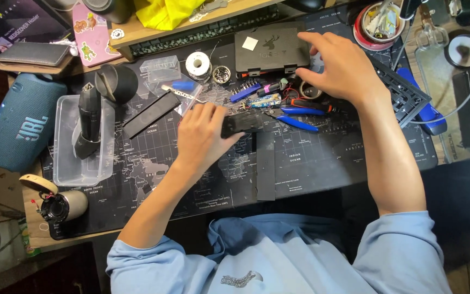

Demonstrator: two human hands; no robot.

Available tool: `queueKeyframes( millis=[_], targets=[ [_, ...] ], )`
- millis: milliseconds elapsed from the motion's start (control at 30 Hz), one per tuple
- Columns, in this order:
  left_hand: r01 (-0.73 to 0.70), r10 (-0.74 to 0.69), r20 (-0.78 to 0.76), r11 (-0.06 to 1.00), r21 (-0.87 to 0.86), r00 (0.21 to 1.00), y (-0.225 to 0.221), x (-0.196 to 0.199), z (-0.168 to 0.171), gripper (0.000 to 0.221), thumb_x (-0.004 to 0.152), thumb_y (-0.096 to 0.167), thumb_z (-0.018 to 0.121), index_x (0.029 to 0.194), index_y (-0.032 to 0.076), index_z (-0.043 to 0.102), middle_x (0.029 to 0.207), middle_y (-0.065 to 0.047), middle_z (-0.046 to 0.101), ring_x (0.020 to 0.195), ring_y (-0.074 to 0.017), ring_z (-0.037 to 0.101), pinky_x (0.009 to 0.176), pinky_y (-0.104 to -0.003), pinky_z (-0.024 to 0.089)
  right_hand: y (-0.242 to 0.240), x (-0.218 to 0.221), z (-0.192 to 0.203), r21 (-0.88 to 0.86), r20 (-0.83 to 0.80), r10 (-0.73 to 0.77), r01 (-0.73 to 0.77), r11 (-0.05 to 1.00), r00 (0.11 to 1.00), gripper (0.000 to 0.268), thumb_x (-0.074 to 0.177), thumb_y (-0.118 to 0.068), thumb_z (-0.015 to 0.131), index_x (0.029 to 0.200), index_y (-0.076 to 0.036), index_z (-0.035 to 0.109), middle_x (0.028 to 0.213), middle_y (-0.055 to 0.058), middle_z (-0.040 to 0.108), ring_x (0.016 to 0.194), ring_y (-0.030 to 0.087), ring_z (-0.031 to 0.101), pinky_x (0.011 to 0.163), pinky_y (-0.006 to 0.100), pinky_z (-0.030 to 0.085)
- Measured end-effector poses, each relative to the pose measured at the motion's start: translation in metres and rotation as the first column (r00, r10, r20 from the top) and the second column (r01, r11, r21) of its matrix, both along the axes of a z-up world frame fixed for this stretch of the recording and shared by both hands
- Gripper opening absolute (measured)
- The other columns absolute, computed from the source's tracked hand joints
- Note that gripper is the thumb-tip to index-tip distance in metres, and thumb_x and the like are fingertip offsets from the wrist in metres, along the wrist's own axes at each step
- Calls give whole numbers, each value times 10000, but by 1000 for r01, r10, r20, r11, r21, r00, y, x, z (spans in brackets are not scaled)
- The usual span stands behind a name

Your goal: Soldering wires to a small electronic component and assembling it into a plastic housing on a repair bench.

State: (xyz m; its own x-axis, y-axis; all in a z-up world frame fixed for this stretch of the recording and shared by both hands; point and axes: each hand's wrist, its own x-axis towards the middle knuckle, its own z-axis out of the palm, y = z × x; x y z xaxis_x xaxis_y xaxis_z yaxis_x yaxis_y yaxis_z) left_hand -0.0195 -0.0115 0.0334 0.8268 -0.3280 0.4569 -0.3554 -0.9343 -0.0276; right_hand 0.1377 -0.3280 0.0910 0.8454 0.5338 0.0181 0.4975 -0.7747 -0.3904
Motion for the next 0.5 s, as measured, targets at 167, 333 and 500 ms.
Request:
queueKeyframes(
  millis=[167,333,500],
  targets=[
    [-28,31,-82,999,46,996,10,-1,8,720,776,731,997,1118,168,707,1030,-26,700,918,-199,669,782,-321,574,-1,3,3,47,-56,-4,7,999,998,714,1040,-346,745,1675,-81,556,1127,155,783,956,373,735,737,534,530],
    [-34,50,-307,998,57,950,11,-4,10,711,784,701,967,1134,160,668,1019,-34,701,951,-254,680,816,-401,594,-5,9,-3,246,-139,-17,52,968,990,586,1062,-275,715,1591,-40,630,1030,118,775,869,250,708,804,424,516],
    [-82,55,-544,996,-24,837,6,0,40,826,857,845,762,1269,133,688,1184,-58,705,1060,-302,683,875,-473,578,-6,9,-4,548,-160,-43,125,827,986,383,1147,-186,677,1501,-72,586,1163,128,742,854,158,690,779,317,552]
  ],
)
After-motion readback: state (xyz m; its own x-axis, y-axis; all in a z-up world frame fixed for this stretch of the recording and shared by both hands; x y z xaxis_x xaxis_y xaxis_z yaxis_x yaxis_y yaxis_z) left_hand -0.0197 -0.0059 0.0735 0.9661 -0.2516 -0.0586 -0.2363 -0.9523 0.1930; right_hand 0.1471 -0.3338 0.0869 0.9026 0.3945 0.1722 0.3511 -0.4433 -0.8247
